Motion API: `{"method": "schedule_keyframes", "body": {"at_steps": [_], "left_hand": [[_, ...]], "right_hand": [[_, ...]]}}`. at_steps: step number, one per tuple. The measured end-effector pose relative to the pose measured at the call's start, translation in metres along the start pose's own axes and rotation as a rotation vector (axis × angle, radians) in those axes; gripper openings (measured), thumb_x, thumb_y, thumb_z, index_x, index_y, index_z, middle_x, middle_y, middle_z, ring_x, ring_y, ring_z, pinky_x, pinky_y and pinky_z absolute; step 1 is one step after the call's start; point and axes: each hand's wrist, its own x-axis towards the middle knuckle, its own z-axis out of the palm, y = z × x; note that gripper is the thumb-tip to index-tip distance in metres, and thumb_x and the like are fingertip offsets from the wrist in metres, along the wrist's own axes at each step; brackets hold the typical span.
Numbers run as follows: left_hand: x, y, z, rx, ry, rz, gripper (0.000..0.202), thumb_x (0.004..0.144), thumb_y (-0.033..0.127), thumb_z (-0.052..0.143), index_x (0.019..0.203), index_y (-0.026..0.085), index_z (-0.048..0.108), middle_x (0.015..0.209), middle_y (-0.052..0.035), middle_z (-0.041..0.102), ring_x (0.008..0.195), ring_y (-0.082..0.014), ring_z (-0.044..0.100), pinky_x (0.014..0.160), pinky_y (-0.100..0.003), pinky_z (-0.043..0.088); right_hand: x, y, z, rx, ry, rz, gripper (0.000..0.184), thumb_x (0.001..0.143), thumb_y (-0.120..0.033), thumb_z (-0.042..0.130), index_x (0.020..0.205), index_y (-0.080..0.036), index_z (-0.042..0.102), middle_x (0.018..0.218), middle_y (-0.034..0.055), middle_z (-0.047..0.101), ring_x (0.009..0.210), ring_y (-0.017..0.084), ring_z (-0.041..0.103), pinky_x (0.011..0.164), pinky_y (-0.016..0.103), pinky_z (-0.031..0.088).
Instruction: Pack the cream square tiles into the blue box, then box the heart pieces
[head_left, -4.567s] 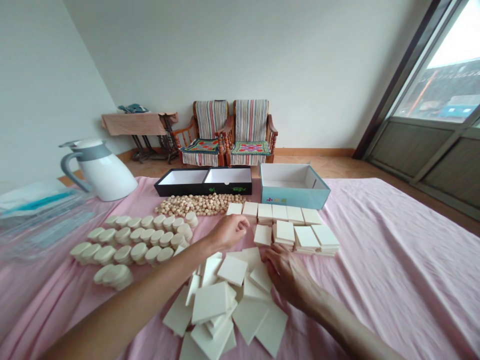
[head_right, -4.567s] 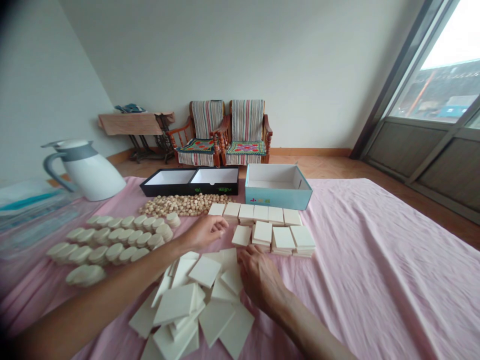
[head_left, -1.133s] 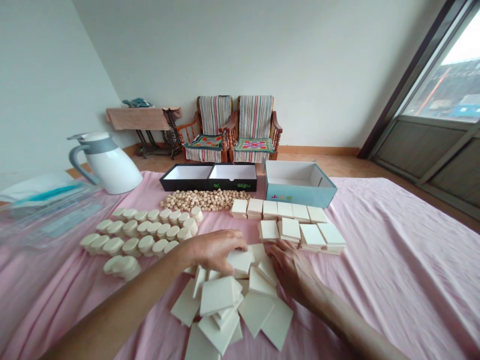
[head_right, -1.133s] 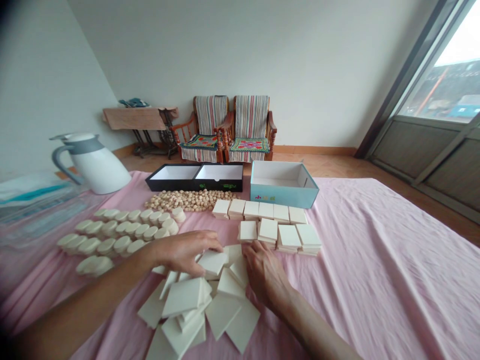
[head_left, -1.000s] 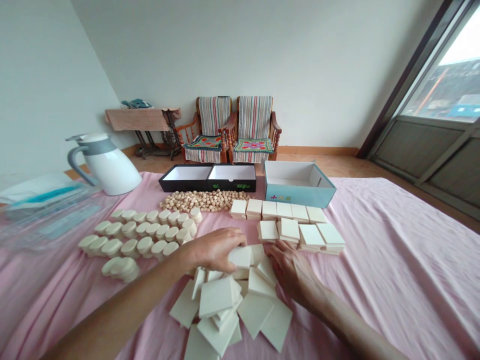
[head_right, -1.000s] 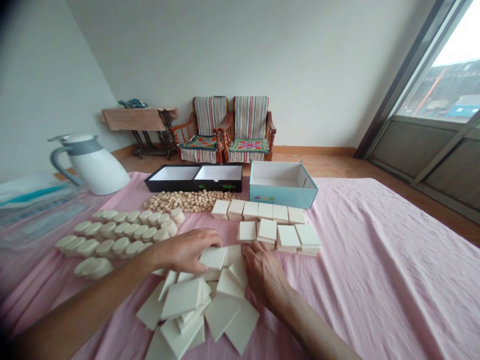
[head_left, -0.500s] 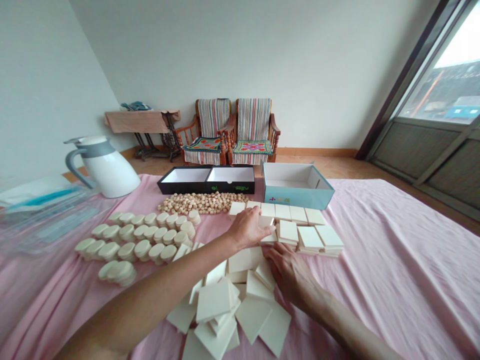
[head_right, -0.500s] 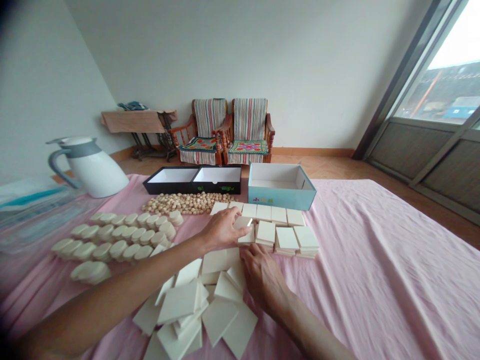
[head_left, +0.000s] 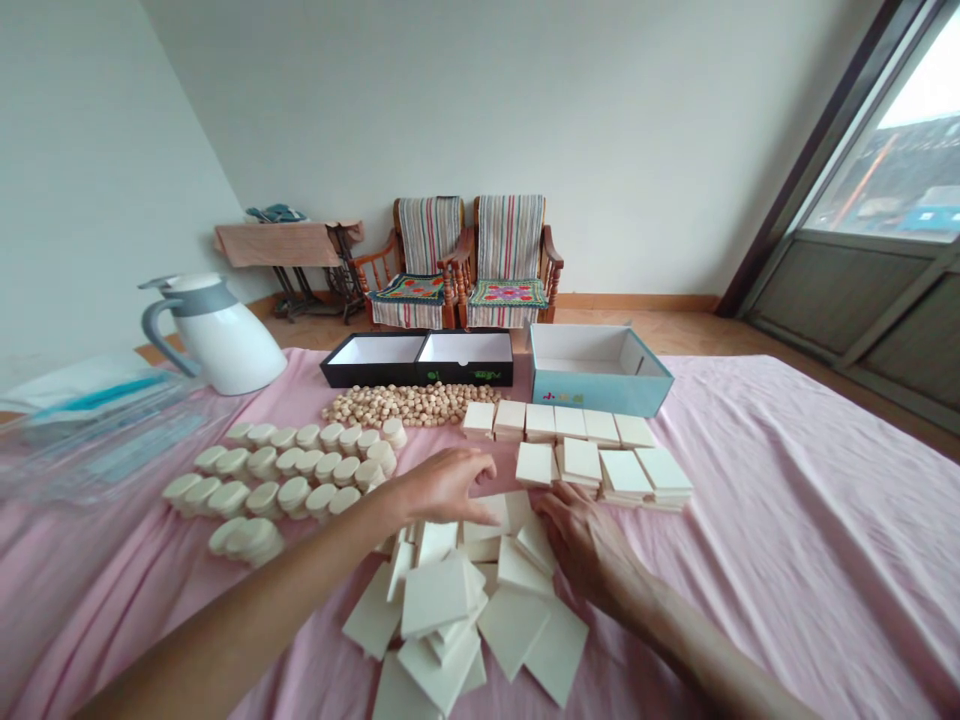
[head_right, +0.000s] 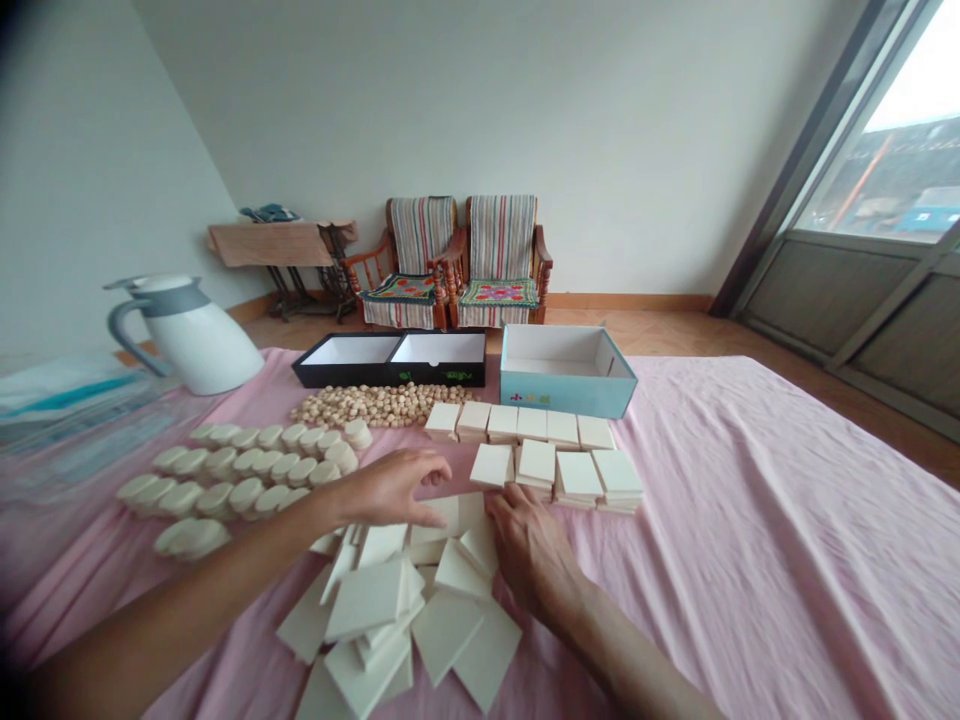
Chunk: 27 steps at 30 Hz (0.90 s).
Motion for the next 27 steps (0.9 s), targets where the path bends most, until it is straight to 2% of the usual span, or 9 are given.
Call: {"method": "schedule_keyframes", "body": {"at_steps": [2,6,11,14,15,18,21,24,27], "left_hand": [[-0.009,-0.002,0.004,0.083,-0.041,0.013,0.046,0.063,0.044,0.075,0.099,0.019,0.06,0.096,-0.004,0.065,0.087,-0.0221,0.059,0.071,-0.028,0.043],[-0.018,0.004,0.009,0.147,-0.067,0.005,0.038,0.061,0.036,0.073,0.093,0.021,0.058,0.094,-0.0025,0.063,0.089,-0.0225,0.058,0.073,-0.028,0.042],[-0.009,0.013,-0.001,0.138,0.045,-0.055,0.009,0.067,0.015,0.057,0.075,0.019,0.056,0.08,-0.0014,0.063,0.076,-0.0181,0.058,0.066,-0.026,0.04],[0.001,0.016,-0.01,0.104,0.104,-0.087,0.007,0.071,0.013,0.053,0.074,0.018,0.056,0.077,-0.0011,0.063,0.073,-0.0165,0.058,0.064,-0.025,0.039],[0.003,0.016,-0.012,0.102,0.09,-0.077,0.005,0.072,0.017,0.056,0.077,0.019,0.057,0.08,-0.0013,0.063,0.076,-0.0174,0.058,0.066,-0.025,0.04],[0.002,0.018,-0.016,0.115,-0.06,0.03,0.037,0.064,0.031,0.072,0.097,0.021,0.059,0.097,-0.0024,0.062,0.092,-0.0224,0.058,0.077,-0.028,0.043],[-0.004,0.02,-0.015,0.131,-0.237,0.119,0.061,0.06,0.025,0.075,0.117,0.024,0.053,0.112,-0.0039,0.057,0.104,-0.0245,0.055,0.088,-0.03,0.042],[-0.01,0.023,-0.013,0.143,-0.335,0.151,0.064,0.062,0.013,0.07,0.121,0.026,0.052,0.112,-0.004,0.056,0.105,-0.0238,0.056,0.088,-0.028,0.043],[-0.013,0.021,-0.011,0.166,-0.318,0.154,0.055,0.063,0.011,0.068,0.115,0.025,0.055,0.107,-0.0037,0.056,0.102,-0.0231,0.057,0.086,-0.027,0.044]], "right_hand": [[0.0,-0.001,0.0,-0.001,-0.002,0.004,0.024,0.09,-0.008,0.036,0.087,-0.017,0.059,0.092,0.0082,0.057,0.085,0.018,0.053,0.074,0.028,0.042],[0.001,-0.002,-0.002,0.009,-0.002,0.011,0.024,0.09,-0.009,0.036,0.085,-0.017,0.058,0.09,0.0076,0.057,0.084,0.017,0.052,0.075,0.028,0.042],[0.0,-0.002,-0.003,0.006,-0.008,0.014,0.023,0.091,-0.01,0.037,0.085,-0.017,0.058,0.09,0.0072,0.057,0.084,0.018,0.052,0.074,0.027,0.041],[0.0,-0.002,-0.002,0.006,0.01,0.003,0.023,0.091,-0.01,0.037,0.085,-0.017,0.058,0.09,0.0069,0.057,0.085,0.018,0.052,0.074,0.027,0.041],[0.0,-0.001,-0.002,0.004,0.014,0.0,0.023,0.091,-0.01,0.037,0.086,-0.017,0.058,0.09,0.007,0.057,0.086,0.018,0.052,0.075,0.027,0.041],[0.0,-0.001,-0.001,0.002,0.012,-0.004,0.023,0.091,-0.009,0.037,0.087,-0.017,0.058,0.091,0.0072,0.057,0.086,0.018,0.052,0.075,0.027,0.041],[0.0,-0.001,-0.001,0.005,0.004,-0.008,0.023,0.09,-0.008,0.038,0.088,-0.017,0.059,0.091,0.0075,0.057,0.086,0.018,0.052,0.075,0.027,0.042],[0.0,-0.001,-0.001,0.003,-0.003,-0.006,0.024,0.089,-0.007,0.037,0.09,-0.017,0.059,0.092,0.0076,0.057,0.086,0.018,0.053,0.074,0.027,0.042],[0.0,0.0,0.0,0.004,-0.005,0.004,0.024,0.089,-0.007,0.037,0.088,-0.017,0.058,0.092,0.0075,0.057,0.085,0.017,0.053,0.074,0.027,0.042]]}}
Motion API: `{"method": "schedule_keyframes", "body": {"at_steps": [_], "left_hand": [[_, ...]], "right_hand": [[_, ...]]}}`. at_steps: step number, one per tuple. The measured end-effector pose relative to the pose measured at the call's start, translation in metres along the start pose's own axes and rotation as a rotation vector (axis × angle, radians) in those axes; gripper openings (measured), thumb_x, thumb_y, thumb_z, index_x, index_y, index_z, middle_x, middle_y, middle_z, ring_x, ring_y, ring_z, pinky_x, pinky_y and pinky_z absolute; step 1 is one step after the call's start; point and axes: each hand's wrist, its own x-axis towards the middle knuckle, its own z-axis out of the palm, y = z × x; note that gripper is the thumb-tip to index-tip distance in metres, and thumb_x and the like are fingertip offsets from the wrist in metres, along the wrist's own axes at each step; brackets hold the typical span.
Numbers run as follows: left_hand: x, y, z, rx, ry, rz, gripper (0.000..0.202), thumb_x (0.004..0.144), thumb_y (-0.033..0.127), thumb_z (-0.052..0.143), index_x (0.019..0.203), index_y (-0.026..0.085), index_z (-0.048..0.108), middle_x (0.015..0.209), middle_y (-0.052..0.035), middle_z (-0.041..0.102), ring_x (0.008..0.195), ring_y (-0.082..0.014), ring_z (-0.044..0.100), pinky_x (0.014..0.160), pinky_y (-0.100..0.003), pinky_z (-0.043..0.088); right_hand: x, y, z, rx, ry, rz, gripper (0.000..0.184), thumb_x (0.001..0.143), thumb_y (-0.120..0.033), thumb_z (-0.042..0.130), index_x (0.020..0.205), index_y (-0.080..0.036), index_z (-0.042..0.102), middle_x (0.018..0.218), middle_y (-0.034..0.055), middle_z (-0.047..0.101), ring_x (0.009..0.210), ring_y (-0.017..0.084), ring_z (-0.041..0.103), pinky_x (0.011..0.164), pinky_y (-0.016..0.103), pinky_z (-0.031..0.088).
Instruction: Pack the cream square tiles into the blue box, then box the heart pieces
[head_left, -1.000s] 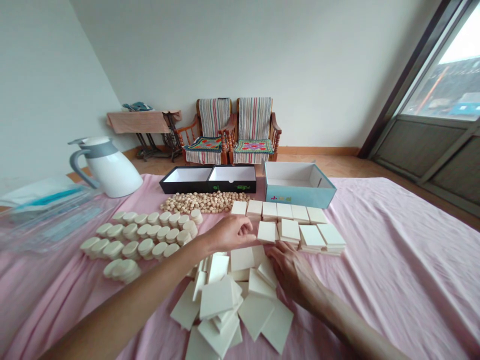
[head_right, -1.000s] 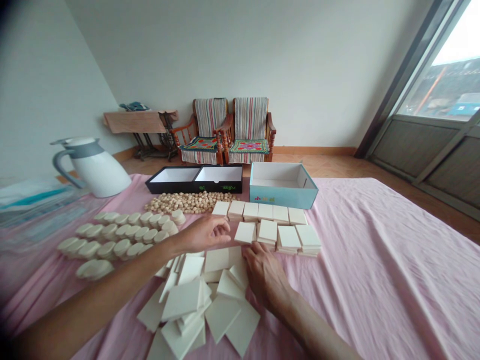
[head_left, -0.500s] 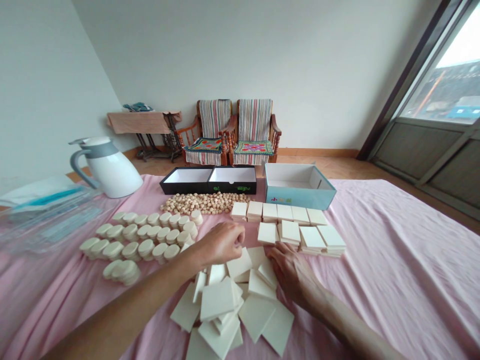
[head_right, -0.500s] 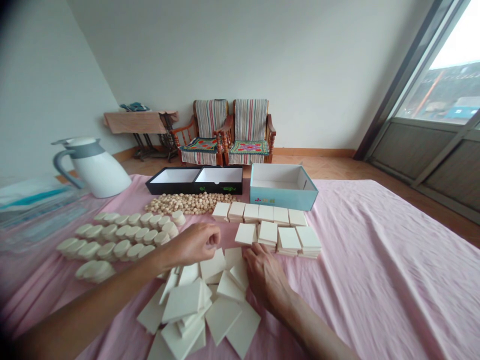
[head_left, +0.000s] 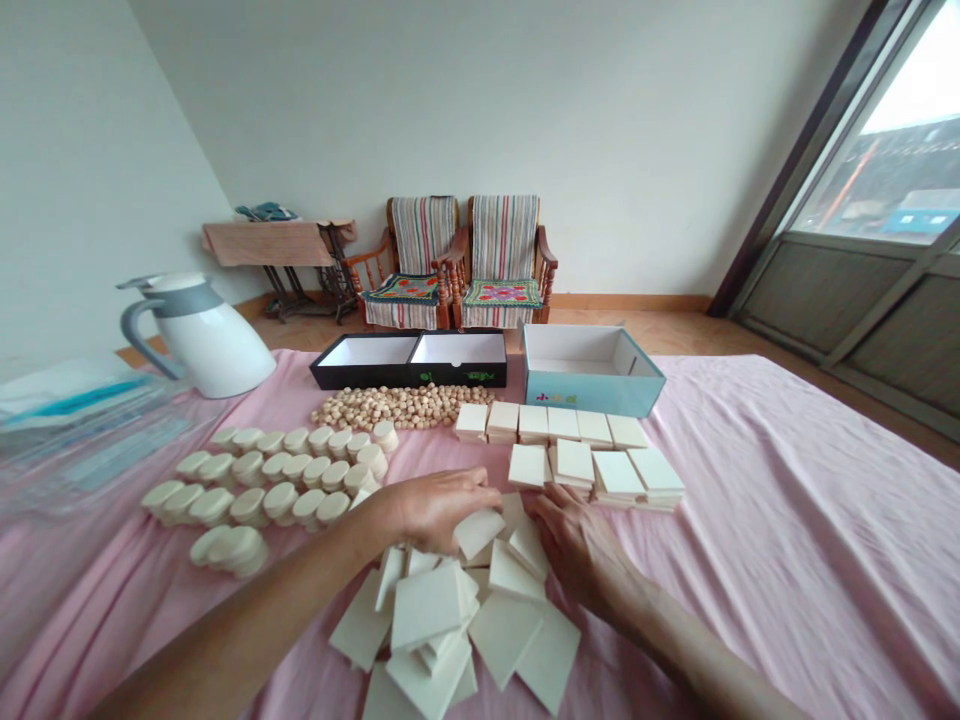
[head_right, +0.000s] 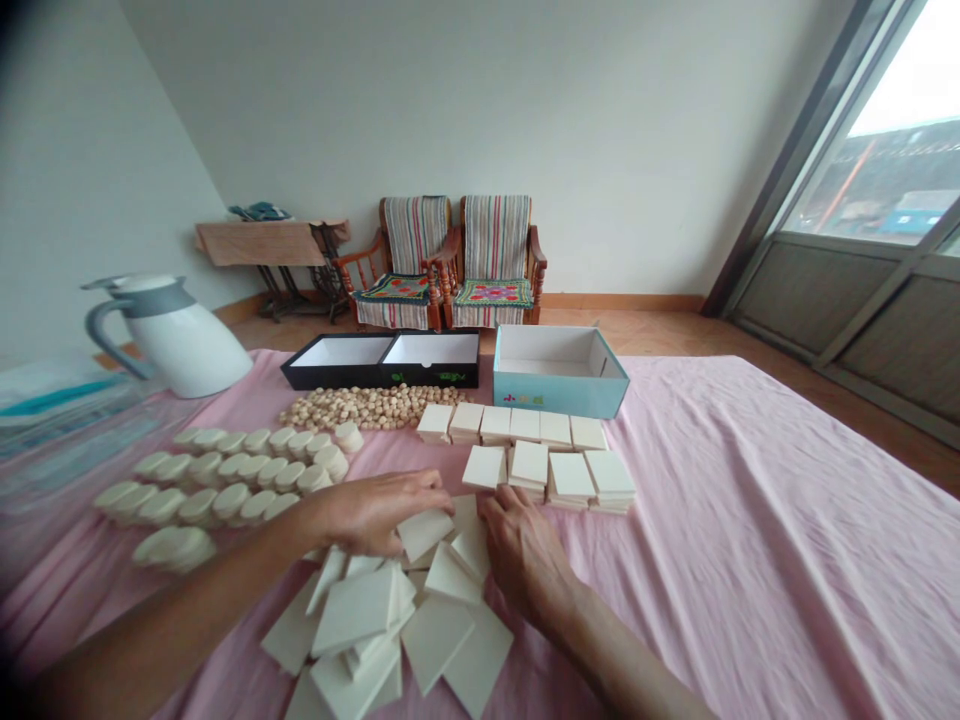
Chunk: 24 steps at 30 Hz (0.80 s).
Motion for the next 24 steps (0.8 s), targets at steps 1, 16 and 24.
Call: {"method": "schedule_keyframes", "body": {"at_steps": [1,16,24], "left_hand": [[-0.001,-0.002,0.0,0.004,0.017,-0.01,0.052,0.063,0.012,0.069,0.112,0.024,0.056,0.107,-0.004,0.056,0.101,-0.0232,0.057,0.085,-0.027,0.044],[0.064,0.006,-0.011,-0.069,0.516,-0.121,0.046,0.069,0.024,0.067,0.113,0.016,0.056,0.111,-0.0104,0.057,0.104,-0.0263,0.057,0.089,-0.034,0.046],[0.052,-0.006,0.005,-0.102,0.554,-0.207,0.054,0.069,0.027,0.072,0.118,0.02,0.049,0.094,-0.0047,0.065,0.084,-0.022,0.063,0.069,-0.028,0.048]], "right_hand": [[0.0,0.0,0.0,0.002,-0.002,0.002,0.024,0.089,-0.007,0.037,0.088,-0.017,0.058,0.091,0.0074,0.057,0.085,0.018,0.052,0.074,0.027,0.042],[0.001,0.002,0.002,0.021,0.028,-0.012,0.023,0.09,-0.009,0.036,0.084,-0.018,0.056,0.091,0.0075,0.057,0.086,0.018,0.053,0.074,0.028,0.043],[-0.001,-0.001,0.003,0.031,0.058,-0.005,0.025,0.087,-0.005,0.036,0.087,-0.017,0.058,0.089,0.0071,0.058,0.083,0.019,0.053,0.073,0.03,0.044]]}}
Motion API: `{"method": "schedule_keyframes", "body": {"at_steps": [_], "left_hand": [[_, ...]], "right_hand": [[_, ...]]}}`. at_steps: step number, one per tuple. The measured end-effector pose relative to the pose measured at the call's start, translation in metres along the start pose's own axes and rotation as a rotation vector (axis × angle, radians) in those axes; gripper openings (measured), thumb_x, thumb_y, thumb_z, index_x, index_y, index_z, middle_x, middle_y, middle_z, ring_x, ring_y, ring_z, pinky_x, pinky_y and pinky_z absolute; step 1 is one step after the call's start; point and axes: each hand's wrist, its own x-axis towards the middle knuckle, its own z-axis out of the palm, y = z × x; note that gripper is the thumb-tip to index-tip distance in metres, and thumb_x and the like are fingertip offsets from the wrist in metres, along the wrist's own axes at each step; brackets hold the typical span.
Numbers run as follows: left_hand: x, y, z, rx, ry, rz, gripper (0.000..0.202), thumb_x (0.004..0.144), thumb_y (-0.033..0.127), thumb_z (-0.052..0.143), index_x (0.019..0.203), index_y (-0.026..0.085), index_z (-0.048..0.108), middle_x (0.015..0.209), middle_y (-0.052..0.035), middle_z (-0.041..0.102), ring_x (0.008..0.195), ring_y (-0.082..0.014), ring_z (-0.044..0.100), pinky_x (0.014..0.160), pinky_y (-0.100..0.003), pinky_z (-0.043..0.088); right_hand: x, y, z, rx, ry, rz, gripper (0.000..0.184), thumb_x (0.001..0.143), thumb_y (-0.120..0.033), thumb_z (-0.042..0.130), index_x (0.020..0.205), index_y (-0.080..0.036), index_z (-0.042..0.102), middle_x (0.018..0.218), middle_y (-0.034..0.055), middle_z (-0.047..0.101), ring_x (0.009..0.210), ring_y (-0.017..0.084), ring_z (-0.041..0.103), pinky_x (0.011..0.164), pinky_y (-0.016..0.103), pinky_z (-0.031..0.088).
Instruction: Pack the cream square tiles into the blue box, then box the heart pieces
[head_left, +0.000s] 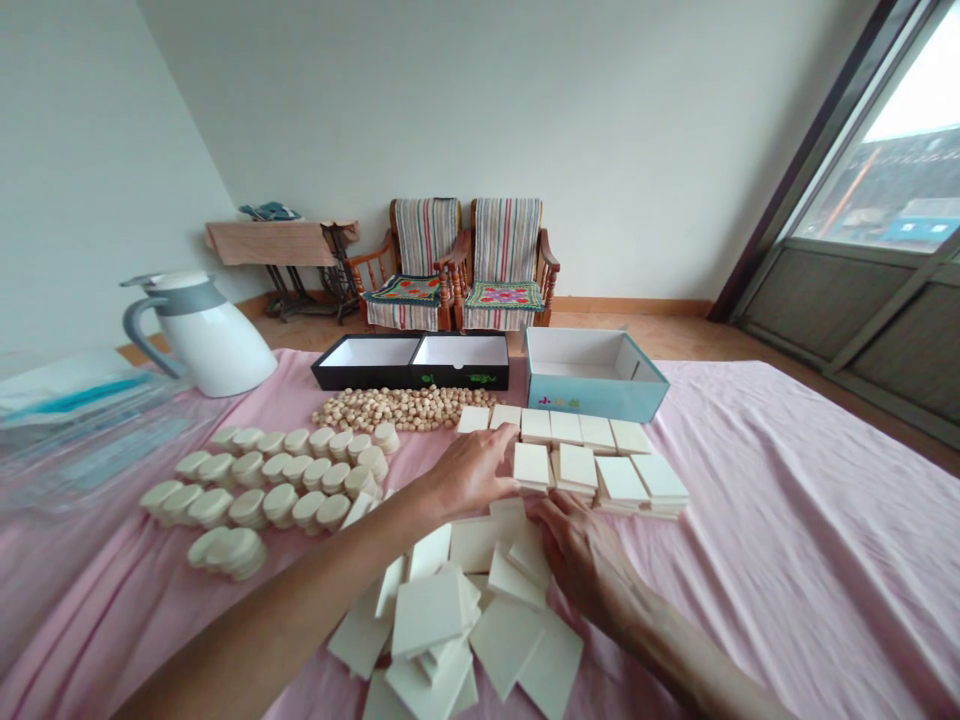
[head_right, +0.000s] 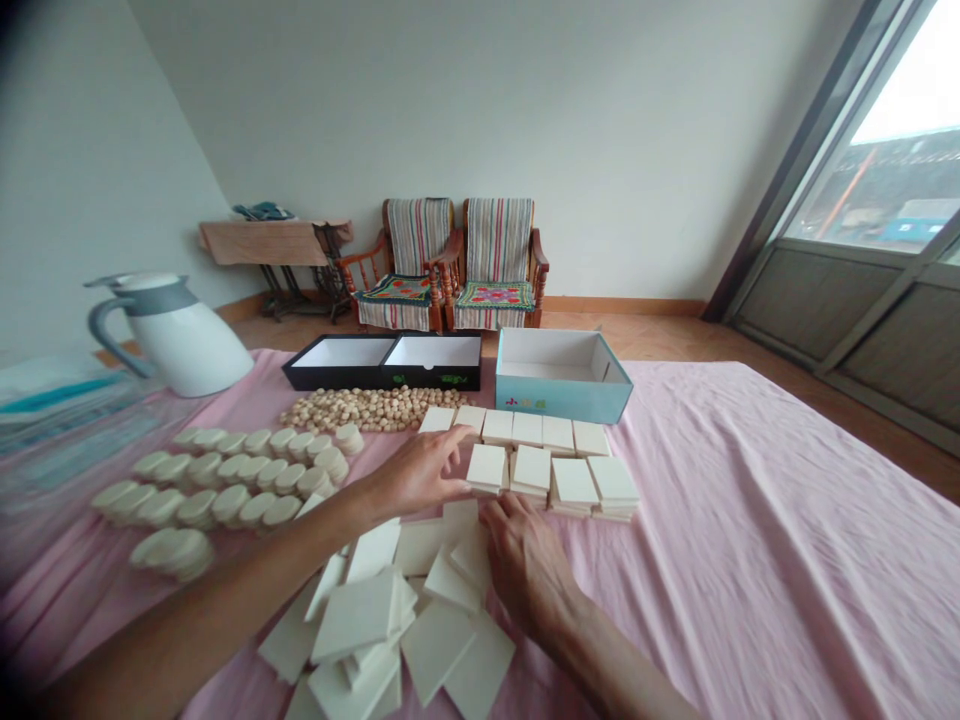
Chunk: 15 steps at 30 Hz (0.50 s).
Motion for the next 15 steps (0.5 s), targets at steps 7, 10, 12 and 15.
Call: {"method": "schedule_keyframes", "body": {"at_steps": [7,10,12,15], "left_hand": [[-0.007,0.004,0.009,-0.056,-0.025,0.023,0.033,0.075,0.011,0.061,0.106,0.02,0.053,0.081,-0.0018,0.068,0.074,-0.0175,0.065,0.062,-0.023,0.045],[-0.006,0.006,0.013,-0.077,-0.015,0.039,0.035,0.076,0.007,0.057,0.108,0.019,0.052,0.086,-0.0034,0.069,0.077,-0.0175,0.066,0.066,-0.024,0.047],[-0.006,0.005,0.015,-0.086,-0.014,0.046,0.036,0.075,0.006,0.056,0.109,0.019,0.053,0.088,-0.0037,0.069,0.078,-0.0174,0.066,0.068,-0.025,0.048],[-0.009,0.0,0.012,-0.093,0.005,0.042,0.04,0.075,0.005,0.054,0.112,0.019,0.053,0.088,-0.0031,0.07,0.077,-0.0171,0.066,0.069,-0.025,0.049]], "right_hand": [[-0.001,-0.004,0.001,-0.008,0.069,-0.025,0.029,0.083,-0.001,0.033,0.087,-0.017,0.058,0.091,0.0092,0.06,0.089,0.021,0.054,0.079,0.034,0.045],[-0.001,-0.001,0.004,0.01,0.09,-0.036,0.033,0.081,-0.001,0.034,0.096,-0.017,0.059,0.097,0.0108,0.061,0.094,0.022,0.054,0.082,0.036,0.046],[0.0,0.001,0.005,0.028,0.092,-0.038,0.035,0.08,-0.001,0.035,0.099,-0.017,0.06,0.098,0.0109,0.062,0.094,0.022,0.055,0.081,0.036,0.047],[0.0,0.001,0.002,0.063,0.096,-0.018,0.029,0.085,-0.007,0.035,0.096,-0.018,0.06,0.092,0.0095,0.062,0.089,0.02,0.058,0.077,0.033,0.048]]}}
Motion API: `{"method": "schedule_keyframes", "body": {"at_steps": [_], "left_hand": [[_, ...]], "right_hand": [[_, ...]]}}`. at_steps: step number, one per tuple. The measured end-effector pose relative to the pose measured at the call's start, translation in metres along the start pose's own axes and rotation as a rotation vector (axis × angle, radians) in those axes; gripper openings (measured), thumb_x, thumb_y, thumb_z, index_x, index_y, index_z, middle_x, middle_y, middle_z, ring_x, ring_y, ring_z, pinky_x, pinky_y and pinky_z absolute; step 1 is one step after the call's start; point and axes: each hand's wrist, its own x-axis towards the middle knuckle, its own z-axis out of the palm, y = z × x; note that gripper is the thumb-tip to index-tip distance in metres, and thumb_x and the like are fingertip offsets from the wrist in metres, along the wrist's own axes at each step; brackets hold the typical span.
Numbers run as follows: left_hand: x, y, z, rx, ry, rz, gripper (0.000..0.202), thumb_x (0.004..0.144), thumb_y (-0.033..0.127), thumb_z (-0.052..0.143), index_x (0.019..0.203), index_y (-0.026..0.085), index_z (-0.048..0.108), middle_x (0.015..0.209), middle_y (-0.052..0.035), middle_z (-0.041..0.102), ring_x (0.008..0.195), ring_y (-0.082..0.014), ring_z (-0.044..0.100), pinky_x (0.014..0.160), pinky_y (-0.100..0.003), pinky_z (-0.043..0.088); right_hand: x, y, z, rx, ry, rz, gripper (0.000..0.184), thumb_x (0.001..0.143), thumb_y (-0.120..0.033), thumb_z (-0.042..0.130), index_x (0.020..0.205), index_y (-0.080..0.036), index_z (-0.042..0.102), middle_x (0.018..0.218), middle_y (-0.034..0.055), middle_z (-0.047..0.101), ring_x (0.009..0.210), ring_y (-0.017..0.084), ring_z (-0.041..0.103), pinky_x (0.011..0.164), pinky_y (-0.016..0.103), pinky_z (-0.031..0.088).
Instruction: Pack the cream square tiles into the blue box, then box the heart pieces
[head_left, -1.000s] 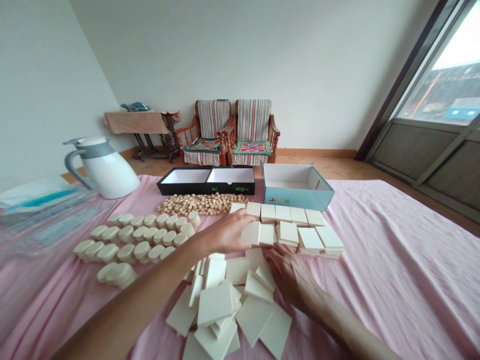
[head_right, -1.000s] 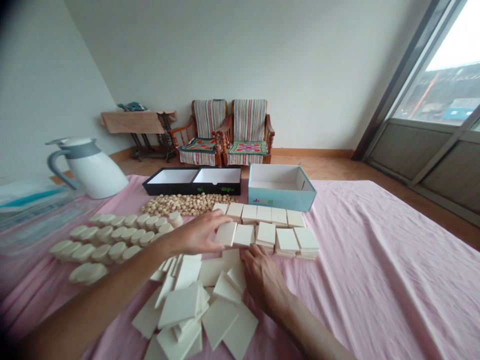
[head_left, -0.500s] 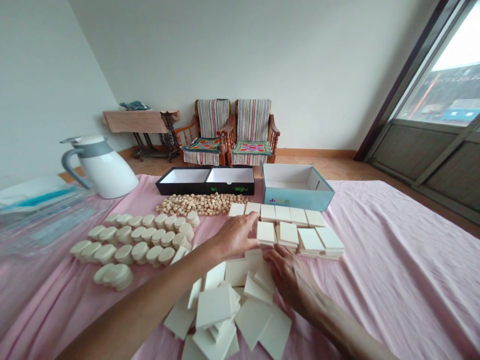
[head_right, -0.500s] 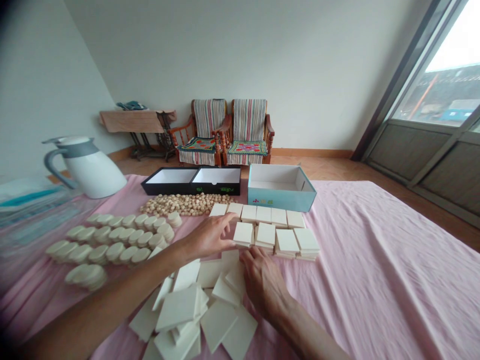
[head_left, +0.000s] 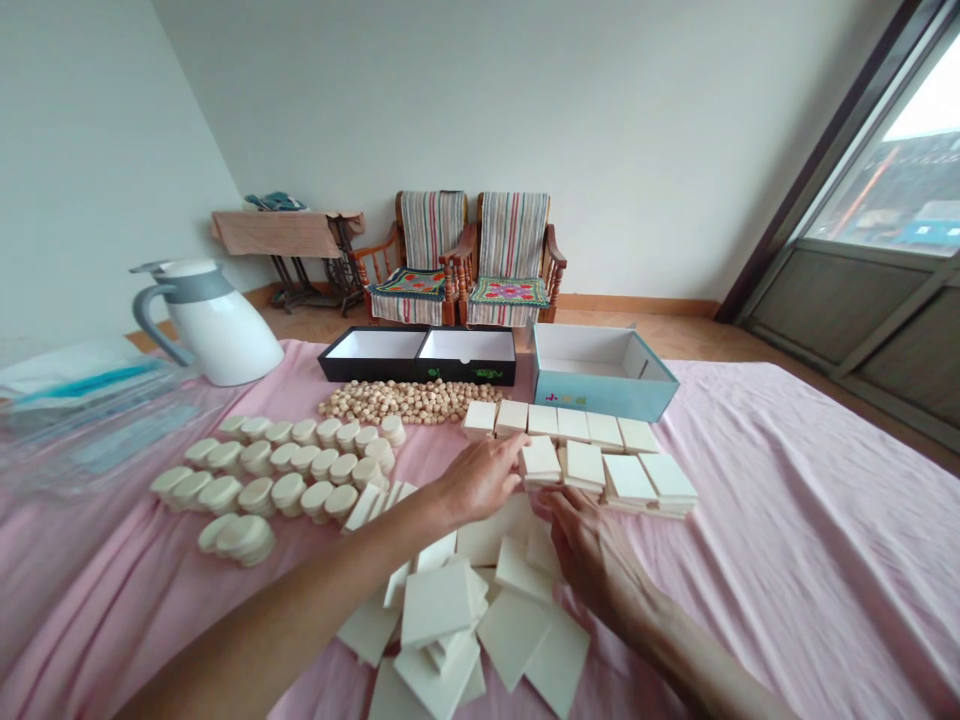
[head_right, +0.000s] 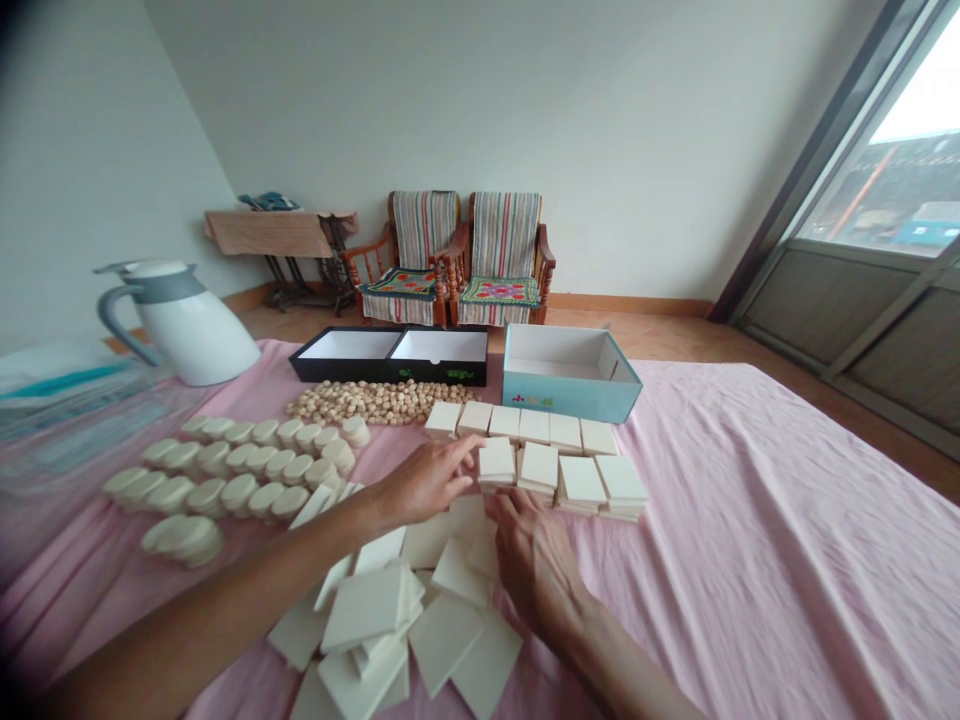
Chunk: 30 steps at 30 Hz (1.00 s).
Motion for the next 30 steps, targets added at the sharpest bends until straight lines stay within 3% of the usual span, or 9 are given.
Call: {"method": "schedule_keyframes", "body": {"at_steps": [4,6,10,14,18,21,26,30], "left_hand": [[-0.013,-0.011,-0.016,-0.031,0.051,-0.053,0.036,0.076,0.007,0.053,0.109,0.019,0.056,0.084,-0.0021,0.07,0.076,-0.0161,0.066,0.069,-0.025,0.05],[-0.023,-0.017,-0.026,-0.064,0.071,-0.107,0.03,0.076,0.009,0.053,0.104,0.018,0.059,0.083,-0.0022,0.07,0.075,-0.0153,0.066,0.067,-0.024,0.051],[-0.047,-0.027,-0.037,-0.111,0.198,-0.187,0.023,0.077,0.011,0.054,0.097,0.018,0.062,0.08,-0.0005,0.07,0.071,-0.0125,0.066,0.063,-0.02,0.049],[-0.066,-0.031,-0.036,-0.102,0.356,-0.177,0.017,0.083,0.017,0.053,0.097,0.02,0.063,0.081,0.0004,0.07,0.071,-0.0114,0.065,0.062,-0.02,0.049],[-0.076,-0.035,-0.031,-0.063,0.487,-0.127,0.015,0.086,0.019,0.053,0.098,0.019,0.062,0.087,-0.0011,0.07,0.073,-0.0114,0.064,0.067,-0.021,0.05],[-0.081,-0.04,-0.028,-0.004,0.572,-0.061,0.015,0.087,0.018,0.052,0.099,0.018,0.061,0.091,-0.0032,0.069,0.078,-0.0128,0.064,0.071,-0.023,0.05],[-0.088,-0.046,-0.026,0.088,0.609,0.012,0.017,0.088,0.016,0.049,0.1,0.018,0.061,0.092,-0.0052,0.07,0.082,-0.0149,0.065,0.077,-0.026,0.051],[-0.09,-0.045,-0.027,0.095,0.599,0.002,0.016,0.088,0.016,0.049,0.099,0.018,0.06,0.091,-0.0042,0.07,0.084,-0.0156,0.066,0.078,-0.027,0.052]], "right_hand": [[-0.003,-0.004,-0.013,0.077,-0.104,0.004,0.017,0.09,-0.025,0.045,0.098,-0.019,0.059,0.094,0.0077,0.063,0.086,0.019,0.06,0.074,0.033,0.048],[-0.006,-0.004,-0.018,0.101,-0.171,-0.019,0.025,0.084,-0.031,0.057,0.105,-0.019,0.057,0.105,0.0096,0.063,0.095,0.022,0.059,0.079,0.036,0.049],[-0.014,0.003,-0.021,0.124,-0.247,-0.047,0.042,0.078,-0.027,0.062,0.117,-0.019,0.051,0.121,0.0123,0.057,0.111,0.025,0.054,0.09,0.041,0.047],[-0.009,-0.001,-0.026,0.149,-0.216,-0.052,0.041,0.077,-0.024,0.062,0.116,-0.022,0.05,0.118,0.0093,0.058,0.106,0.022,0.055,0.084,0.038,0.049],[0.017,-0.022,-0.038,0.067,-0.11,-0.083,0.036,0.078,-0.026,0.062,0.112,-0.021,0.052,0.107,0.0076,0.06,0.095,0.021,0.056,0.081,0.037,0.047],[0.047,-0.037,-0.036,-0.05,-0.053,-0.154,0.038,0.078,-0.025,0.062,0.114,-0.018,0.052,0.107,0.0098,0.06,0.097,0.023,0.054,0.083,0.039,0.044],[0.087,-0.046,-0.012,-0.291,-0.158,-0.194,0.043,0.077,-0.029,0.063,0.117,-0.015,0.054,0.103,0.0106,0.062,0.096,0.025,0.055,0.084,0.041,0.038],[0.091,-0.04,-0.006,-0.356,-0.216,-0.184,0.036,0.078,-0.026,0.062,0.112,-0.016,0.057,0.099,0.0086,0.062,0.093,0.023,0.055,0.084,0.038,0.035]]}}
